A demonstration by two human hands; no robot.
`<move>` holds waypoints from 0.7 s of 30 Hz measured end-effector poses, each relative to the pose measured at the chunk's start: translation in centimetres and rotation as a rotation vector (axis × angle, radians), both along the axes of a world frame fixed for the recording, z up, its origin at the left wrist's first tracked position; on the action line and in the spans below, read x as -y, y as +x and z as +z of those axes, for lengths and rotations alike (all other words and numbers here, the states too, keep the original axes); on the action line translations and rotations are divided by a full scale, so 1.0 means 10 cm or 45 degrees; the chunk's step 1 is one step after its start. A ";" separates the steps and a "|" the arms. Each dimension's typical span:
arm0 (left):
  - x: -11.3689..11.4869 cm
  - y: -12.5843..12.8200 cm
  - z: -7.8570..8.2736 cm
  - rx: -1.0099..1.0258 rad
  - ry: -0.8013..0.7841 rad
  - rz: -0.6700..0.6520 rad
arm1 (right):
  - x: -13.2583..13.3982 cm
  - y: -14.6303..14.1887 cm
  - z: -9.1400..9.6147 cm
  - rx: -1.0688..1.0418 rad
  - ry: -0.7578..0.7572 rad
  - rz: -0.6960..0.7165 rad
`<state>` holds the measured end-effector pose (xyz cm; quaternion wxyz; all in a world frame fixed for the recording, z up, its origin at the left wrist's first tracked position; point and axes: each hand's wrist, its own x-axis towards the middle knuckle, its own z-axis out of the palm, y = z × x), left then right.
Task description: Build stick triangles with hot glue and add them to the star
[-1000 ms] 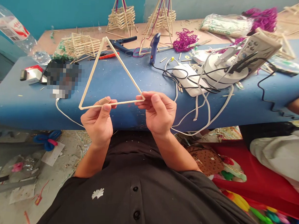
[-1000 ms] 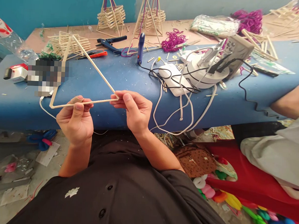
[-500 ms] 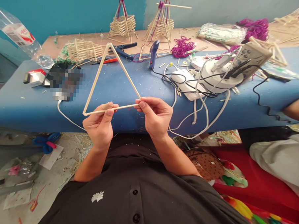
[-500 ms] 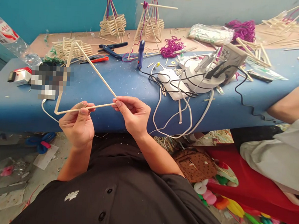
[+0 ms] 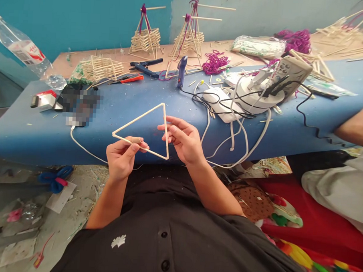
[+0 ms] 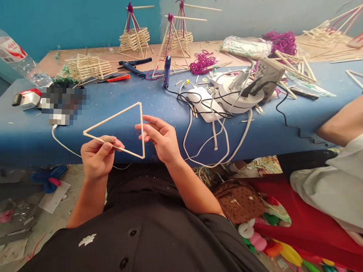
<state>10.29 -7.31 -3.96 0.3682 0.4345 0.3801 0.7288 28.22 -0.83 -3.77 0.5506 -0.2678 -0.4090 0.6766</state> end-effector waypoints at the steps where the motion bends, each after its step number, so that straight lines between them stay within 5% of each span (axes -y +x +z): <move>1: 0.01 -0.01 -0.01 -0.010 -0.027 -0.016 | -0.01 0.00 0.02 0.027 0.006 -0.024; 14: 0.08 -0.01 -0.19 -0.064 -0.183 -0.073 | 0.11 -0.10 0.13 -0.011 0.029 -0.221; 21: 0.11 0.13 -0.26 0.018 -0.315 0.044 | 0.14 -0.11 0.10 -0.006 0.086 -0.214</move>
